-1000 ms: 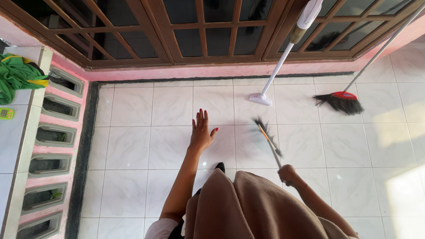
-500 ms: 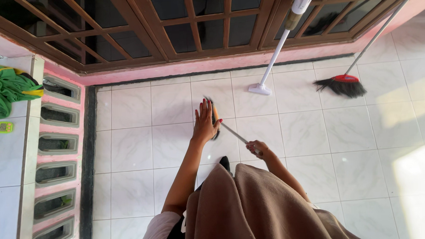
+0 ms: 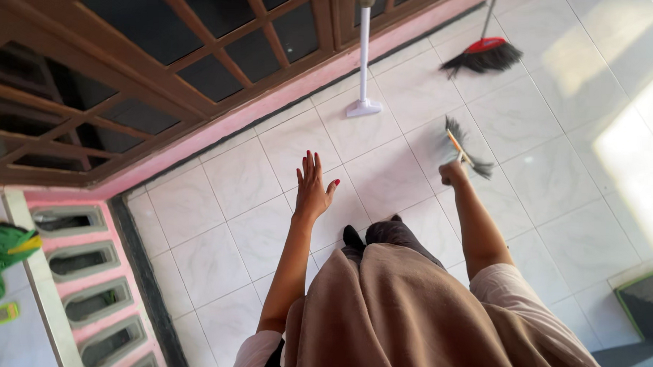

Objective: The person sweeps debris on the tiled floor into a dustpan using a small hand-held broom and then dumps the contents into a trash bin.

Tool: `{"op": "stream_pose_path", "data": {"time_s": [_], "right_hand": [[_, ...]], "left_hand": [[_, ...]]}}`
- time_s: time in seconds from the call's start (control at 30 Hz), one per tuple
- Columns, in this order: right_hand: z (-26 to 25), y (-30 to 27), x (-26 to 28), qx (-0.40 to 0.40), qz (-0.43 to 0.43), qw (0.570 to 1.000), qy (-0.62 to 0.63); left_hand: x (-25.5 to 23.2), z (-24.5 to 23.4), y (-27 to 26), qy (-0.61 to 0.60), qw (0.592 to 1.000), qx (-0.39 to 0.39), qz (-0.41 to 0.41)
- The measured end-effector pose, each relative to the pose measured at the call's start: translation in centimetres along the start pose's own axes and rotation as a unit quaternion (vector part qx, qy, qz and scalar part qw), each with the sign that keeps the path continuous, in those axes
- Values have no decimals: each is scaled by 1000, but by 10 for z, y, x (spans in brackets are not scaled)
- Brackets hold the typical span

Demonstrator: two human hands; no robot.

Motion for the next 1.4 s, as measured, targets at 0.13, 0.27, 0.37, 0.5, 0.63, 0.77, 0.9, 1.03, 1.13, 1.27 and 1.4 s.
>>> {"op": "stream_pose_path", "data": {"time_s": [0.13,0.27,0.37,0.5,0.63,0.77,0.9,1.03,1.13,1.27,1.4], "right_hand": [[-33,-16,14,-111,-237,944,-203],[-37,-67,26,-202,-328,921,49],[-5,-66,-5,81,60,590,801],[11,-59,-41,203,69,364,906],[8,-17,-99,175,164,473,848],[-25,-25,-139,71,220,783,577],[-55,-29,-146,23,82,972,218],[-87,-16,-178,-33,88,946,311],[-76,-14,-172,-18,125,898,421],[-53,-15,-141,-4,105,585,804],[-24,-38,-146,15,153,473,867]], "left_hand": [[-22,15,28,12,999,27,32],[-55,37,71,18,996,45,69],[-84,57,110,19,995,56,79],[-127,76,142,44,987,71,139],[-167,85,172,37,983,64,166],[-183,98,185,43,982,75,165],[-196,118,187,33,981,105,157],[-222,139,207,30,977,138,160],[-249,156,222,32,964,160,209],[-272,166,249,31,953,180,243],[-282,181,281,39,939,208,271]]}}
Point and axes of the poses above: each hand's wrist, its own y-axis towards the middle knuckle, its own z-axis out of the palm, x = y × z, the point moved 7 cm from there along y, towards the middle knuckle, and after that the axes turned 5 degrees about -y, right-handed, at the moved point
